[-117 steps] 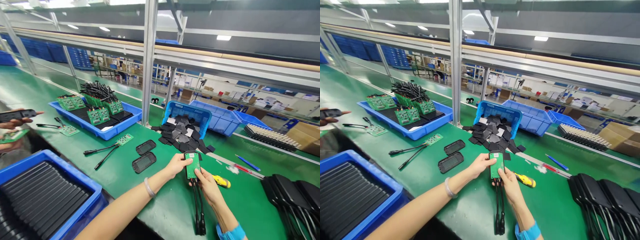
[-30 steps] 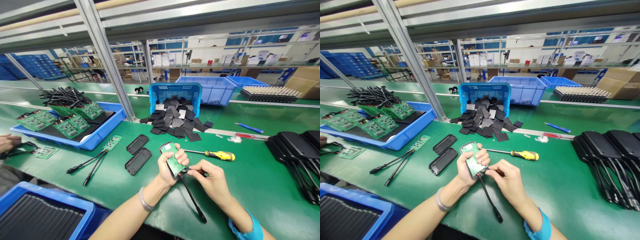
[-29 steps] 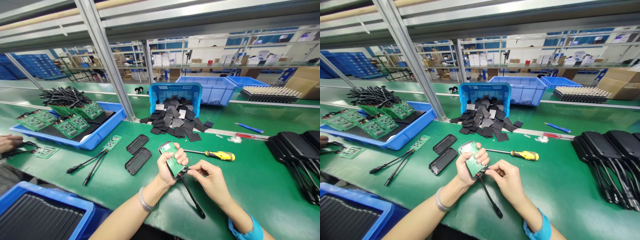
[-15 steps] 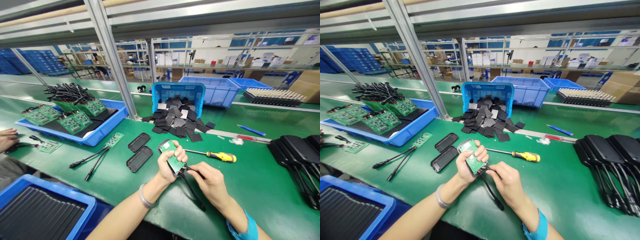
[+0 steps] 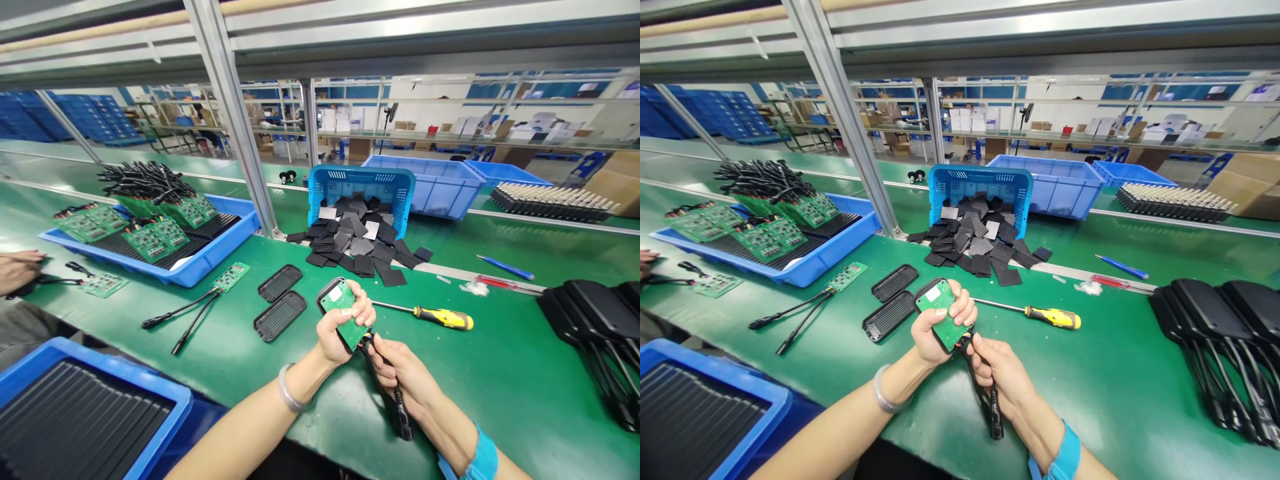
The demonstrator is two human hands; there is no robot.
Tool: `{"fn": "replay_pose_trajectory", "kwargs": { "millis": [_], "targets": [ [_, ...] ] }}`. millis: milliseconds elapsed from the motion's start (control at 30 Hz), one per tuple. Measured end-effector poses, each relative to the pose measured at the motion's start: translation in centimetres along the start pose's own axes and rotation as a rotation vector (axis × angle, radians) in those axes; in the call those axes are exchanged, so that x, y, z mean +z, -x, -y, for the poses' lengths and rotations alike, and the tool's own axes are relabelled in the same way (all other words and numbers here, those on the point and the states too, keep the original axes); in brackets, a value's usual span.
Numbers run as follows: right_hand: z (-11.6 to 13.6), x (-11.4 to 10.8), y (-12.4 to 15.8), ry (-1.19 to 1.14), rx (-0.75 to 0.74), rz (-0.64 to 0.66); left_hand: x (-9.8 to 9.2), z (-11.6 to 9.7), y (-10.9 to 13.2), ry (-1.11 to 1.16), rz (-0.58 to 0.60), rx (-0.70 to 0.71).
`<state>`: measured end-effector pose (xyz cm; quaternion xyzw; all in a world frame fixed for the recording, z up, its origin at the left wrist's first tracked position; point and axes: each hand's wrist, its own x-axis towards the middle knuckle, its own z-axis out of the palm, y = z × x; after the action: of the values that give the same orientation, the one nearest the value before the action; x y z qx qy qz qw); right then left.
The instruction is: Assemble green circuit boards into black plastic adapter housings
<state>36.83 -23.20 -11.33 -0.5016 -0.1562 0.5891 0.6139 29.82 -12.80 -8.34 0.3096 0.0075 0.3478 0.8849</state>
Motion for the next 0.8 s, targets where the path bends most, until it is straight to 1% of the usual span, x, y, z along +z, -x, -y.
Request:
{"fn": "replay_pose_trajectory", "kwargs": {
  "millis": [133, 300, 333, 400, 467, 567, 600, 633, 667, 700, 733, 800],
  "targets": [
    [-0.6, -0.1, -0.2, 0.074, -0.149, -0.104, 0.1, -0.2, 0.1, -0.054, 0.072, 0.013],
    [0.2, 0.1, 0.6, 0.310, -0.372, -0.201, 0.3, -0.5, 0.1, 0.009, 0.049, -0.032],
    [0.4, 0.2, 0.7, 0.346, -0.405, -0.226, 0.3, -0.5, 0.0, 0.016, 0.048, -0.029],
    [0.6, 0.2, 0.7, 0.381, -0.425, -0.251, 0.2, -0.5, 0.0, 0.032, 0.046, -0.022],
    [0.7, 0.0, 0.5, 0.417, -0.382, -0.196, 0.1, -0.6, -0.1, 0.054, 0.045, -0.026],
    [0.8, -0.6, 0.2, 0.472, -0.284, -0.034, -0.2, -0.8, -0.3, 0.084, 0.045, -0.061],
    [0.9, -0.9, 0.1, 0.494, -0.274, 0.004, -0.3, -0.8, -0.3, 0.088, 0.047, -0.076],
    [1.0, -1.2, 0.2, 0.534, -0.292, 0.014, -0.4, -0.7, -0.4, 0.088, 0.049, -0.090],
    [1.2, -1.5, 0.2, 0.604, -0.350, -0.011, -0.5, -0.6, -0.4, 0.088, 0.050, -0.101],
    [1.3, -1.8, 0.4, 0.709, -0.453, -0.056, -0.6, -0.5, -0.5, 0.091, 0.049, -0.108],
    [1.5, -2.1, 0.5, 0.845, -0.600, -0.110, -0.6, -0.3, -0.5, 0.103, 0.041, -0.111],
    [1.6, -2.5, 0.7, 1.126, -0.950, -0.224, -0.8, 0.2, -0.5, 0.167, -0.006, -0.120]
  ]
}}
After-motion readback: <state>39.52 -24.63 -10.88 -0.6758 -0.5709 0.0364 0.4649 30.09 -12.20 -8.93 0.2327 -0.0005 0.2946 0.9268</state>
